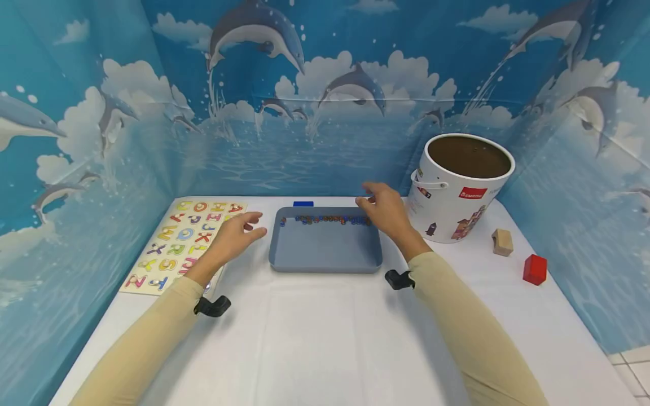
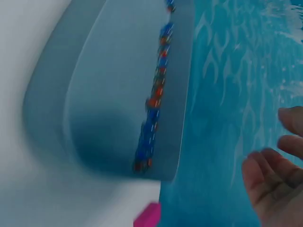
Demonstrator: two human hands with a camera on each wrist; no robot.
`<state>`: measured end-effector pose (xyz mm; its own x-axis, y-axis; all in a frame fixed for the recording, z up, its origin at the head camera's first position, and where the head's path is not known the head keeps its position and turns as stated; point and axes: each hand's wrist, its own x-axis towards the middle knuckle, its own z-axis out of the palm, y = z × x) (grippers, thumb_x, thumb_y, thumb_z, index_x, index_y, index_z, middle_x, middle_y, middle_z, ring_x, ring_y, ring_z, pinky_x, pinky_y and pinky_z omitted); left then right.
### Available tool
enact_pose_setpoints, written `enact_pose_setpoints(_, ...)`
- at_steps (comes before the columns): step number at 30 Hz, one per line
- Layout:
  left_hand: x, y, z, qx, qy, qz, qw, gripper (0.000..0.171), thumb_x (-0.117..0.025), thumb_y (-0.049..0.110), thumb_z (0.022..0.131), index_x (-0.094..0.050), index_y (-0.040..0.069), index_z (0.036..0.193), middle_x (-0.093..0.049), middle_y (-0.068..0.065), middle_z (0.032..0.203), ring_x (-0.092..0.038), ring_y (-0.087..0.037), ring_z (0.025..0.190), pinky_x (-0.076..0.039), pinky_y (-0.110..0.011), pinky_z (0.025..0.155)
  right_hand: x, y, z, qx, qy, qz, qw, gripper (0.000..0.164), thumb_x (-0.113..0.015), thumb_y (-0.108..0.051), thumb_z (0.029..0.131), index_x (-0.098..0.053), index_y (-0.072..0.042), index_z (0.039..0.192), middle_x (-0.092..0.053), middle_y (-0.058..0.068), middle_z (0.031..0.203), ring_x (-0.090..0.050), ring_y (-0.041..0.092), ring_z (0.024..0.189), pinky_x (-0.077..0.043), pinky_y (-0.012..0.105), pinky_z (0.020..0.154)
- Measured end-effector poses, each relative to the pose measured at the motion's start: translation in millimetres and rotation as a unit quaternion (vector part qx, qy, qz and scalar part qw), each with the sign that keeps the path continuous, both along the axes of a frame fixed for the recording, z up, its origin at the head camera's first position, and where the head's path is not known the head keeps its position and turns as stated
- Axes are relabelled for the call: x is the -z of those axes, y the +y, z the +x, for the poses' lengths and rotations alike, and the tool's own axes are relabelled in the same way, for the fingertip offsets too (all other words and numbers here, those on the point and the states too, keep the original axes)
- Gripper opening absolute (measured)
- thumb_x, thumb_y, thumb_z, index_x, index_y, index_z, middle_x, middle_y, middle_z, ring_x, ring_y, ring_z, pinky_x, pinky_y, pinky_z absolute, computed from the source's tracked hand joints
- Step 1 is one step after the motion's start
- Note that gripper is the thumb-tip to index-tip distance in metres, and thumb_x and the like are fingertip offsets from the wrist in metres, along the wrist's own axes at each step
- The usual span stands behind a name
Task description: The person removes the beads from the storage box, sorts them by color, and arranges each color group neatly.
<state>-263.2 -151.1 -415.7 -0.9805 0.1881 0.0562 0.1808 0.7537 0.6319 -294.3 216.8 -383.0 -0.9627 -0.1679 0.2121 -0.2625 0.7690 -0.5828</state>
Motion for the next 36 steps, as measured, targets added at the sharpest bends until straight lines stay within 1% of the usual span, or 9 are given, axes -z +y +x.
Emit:
enact_pose_setpoints(3,11.0,-0.8,14.1,0.016,-0.07,0.036,0.9968,0.058,-0.07,0.029,0.097,-0.053,0.006,0.148,-0.062,-0.017,0.136,-0.059,-0.032,0.117,-0.05,-0.047,0.094,1.7,-20.4,-6.2,-0.018,-0.099,-0.122,0.987,0.045,-0.062,-0.03,0.103,-0.058,-0.007,0.141,-0.062,0.018,0.129,-0.064,0.034,0.104,-0.055,0.05,0.085)
enact_pose_setpoints(6,20.9,-0.1,23.9,0.029,-0.097,0.055,0.9933,0.062,-0.074,0.026,0.095,-0.051,0.005,0.149,-0.062,-0.015,0.137,-0.058,-0.03,0.116,-0.05,-0.046,0.093,4.6,-48.2,-15.7,-0.02,-0.19,-0.211,0.959,0.039,-0.063,-0.028,0.102,-0.061,-0.01,0.136,-0.063,0.018,0.126,-0.062,0.031,0.094,-0.054,0.04,0.075)
enact_pose_setpoints(8,25.8,1.1,27.4,0.03,-0.099,0.063,0.9927,0.064,-0.075,0.025,0.093,-0.051,0.005,0.149,-0.062,-0.013,0.137,-0.057,-0.03,0.117,-0.049,-0.046,0.094,7.8,-70.1,-23.2,-0.018,-0.226,-0.24,0.944,0.036,-0.066,-0.027,0.1,-0.063,-0.012,0.133,-0.065,0.015,0.125,-0.062,0.033,0.094,-0.049,0.034,0.068)
enact_pose_setpoints(11,31.8,2.4,29.6,0.024,-0.101,0.07,0.9921,0.066,-0.076,0.024,0.093,-0.05,0.006,0.15,-0.062,-0.012,0.137,-0.057,-0.03,0.12,-0.049,-0.046,0.096,14.7,-101.6,-34.4,-0.028,-0.253,-0.243,0.936,0.037,-0.07,-0.025,0.098,-0.065,-0.012,0.132,-0.068,0.011,0.119,-0.063,0.035,0.091,-0.044,0.031,0.061)
enact_pose_setpoints(18,38.6,5.6,30.7,0.015,-0.098,0.073,0.9924,0.063,-0.077,0.022,0.092,-0.053,0.007,0.148,-0.065,-0.009,0.133,-0.058,-0.029,0.121,-0.05,-0.046,0.096,32.5,-146.4,-48.1,-0.044,-0.258,-0.186,0.947,0.036,-0.072,-0.017,0.096,-0.067,-0.005,0.13,-0.069,0.01,0.102,-0.063,0.029,0.086,-0.048,0.045,0.076)
enact_pose_setpoints(22,42.1,8.5,30.0,0.021,-0.097,0.072,0.9924,0.061,-0.077,0.023,0.092,-0.056,0.007,0.146,-0.066,-0.007,0.13,-0.059,-0.027,0.116,-0.052,-0.043,0.09,45.8,-156.2,-50.6,-0.047,-0.26,-0.148,0.953,0.026,-0.072,-0.016,0.095,-0.07,-0.006,0.12,-0.069,0.009,0.096,-0.064,0.029,0.085,-0.047,0.036,0.068)
enact_pose_setpoints(27,45.8,9.1,27.7,0.021,-0.091,0.076,0.9928,0.06,-0.077,0.025,0.092,-0.056,0.011,0.146,-0.067,-0.005,0.128,-0.06,-0.023,0.109,-0.052,-0.038,0.085,61.0,-167.2,-54.0,-0.044,-0.247,-0.127,0.96,0.014,-0.072,-0.008,0.093,-0.071,-0.005,0.107,-0.067,0.005,0.085,-0.061,0.017,0.072,-0.044,0.027,0.06)
enact_pose_setpoints(31,47.1,7.5,26.9,0.021,-0.087,0.081,0.9927,0.06,-0.077,0.025,0.093,-0.055,0.012,0.147,-0.068,-0.005,0.125,-0.06,-0.02,0.101,-0.051,-0.035,0.078,71.6,-179.5,-56.2,-0.04,-0.225,-0.105,0.968,0.015,-0.074,-0.004,0.089,-0.072,-0.004,0.105,-0.066,0.007,0.085,-0.059,0.015,0.07,-0.047,0.026,0.061)
enact_pose_setpoints(36,47.1,5.4,26.3,0.021,-0.084,0.08,0.993,0.061,-0.077,0.025,0.092,-0.055,0.012,0.147,-0.068,-0.006,0.123,-0.059,-0.018,0.096,-0.05,-0.033,0.076,78.4,-193.0,-55.9,-0.028,-0.194,-0.053,0.979,0.017,-0.075,-0.005,0.088,-0.075,-0.004,0.105,-0.07,0.008,0.097,-0.062,0.018,0.081,-0.053,0.03,0.071)
